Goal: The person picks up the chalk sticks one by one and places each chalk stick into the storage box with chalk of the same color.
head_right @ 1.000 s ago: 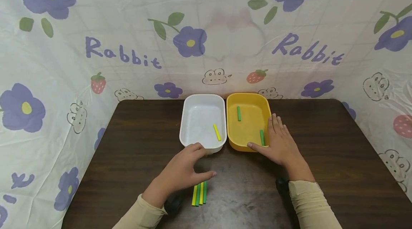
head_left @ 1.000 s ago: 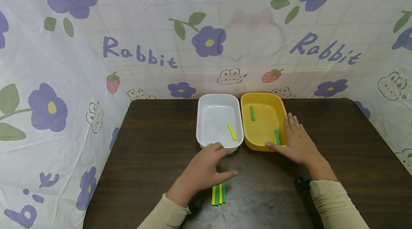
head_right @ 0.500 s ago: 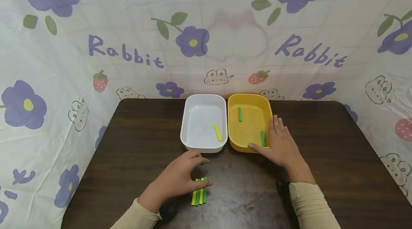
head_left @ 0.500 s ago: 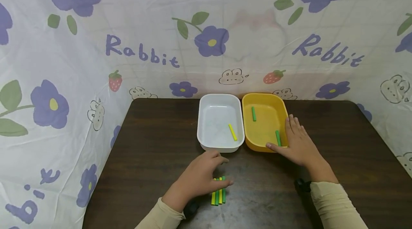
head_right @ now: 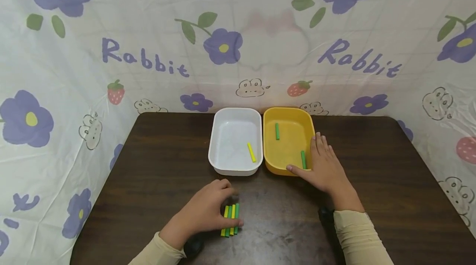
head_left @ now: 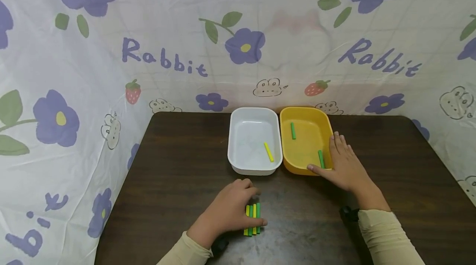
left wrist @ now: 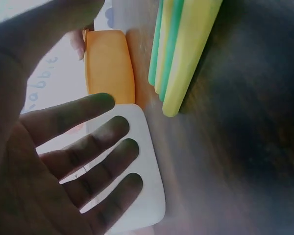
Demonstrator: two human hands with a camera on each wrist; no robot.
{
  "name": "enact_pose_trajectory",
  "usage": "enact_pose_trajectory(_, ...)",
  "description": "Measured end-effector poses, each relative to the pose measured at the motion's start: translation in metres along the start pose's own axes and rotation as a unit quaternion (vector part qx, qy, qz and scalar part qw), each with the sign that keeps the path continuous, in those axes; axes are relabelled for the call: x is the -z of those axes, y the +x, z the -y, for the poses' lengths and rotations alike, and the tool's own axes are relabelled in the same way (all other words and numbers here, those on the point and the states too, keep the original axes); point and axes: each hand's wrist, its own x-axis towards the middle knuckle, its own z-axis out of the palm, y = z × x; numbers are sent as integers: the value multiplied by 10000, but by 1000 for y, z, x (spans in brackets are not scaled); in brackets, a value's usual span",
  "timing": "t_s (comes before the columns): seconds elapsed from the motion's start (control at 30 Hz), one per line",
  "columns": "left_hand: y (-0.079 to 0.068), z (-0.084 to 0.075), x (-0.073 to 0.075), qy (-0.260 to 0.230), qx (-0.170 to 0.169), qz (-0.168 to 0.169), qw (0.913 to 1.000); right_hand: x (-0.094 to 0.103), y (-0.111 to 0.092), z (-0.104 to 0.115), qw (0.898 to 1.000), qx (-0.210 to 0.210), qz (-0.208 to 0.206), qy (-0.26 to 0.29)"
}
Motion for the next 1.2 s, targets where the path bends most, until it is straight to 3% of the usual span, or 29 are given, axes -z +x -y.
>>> enact_pose_trajectory(0.43,-6,2,-9,-17,105,486,9988,-1,0,-1,10000,-13,-15,43)
enact_pose_trajectory(1.2,-2,-5,-13,412,331,619,9967,-3,1,-2,9999,-49,-8,94)
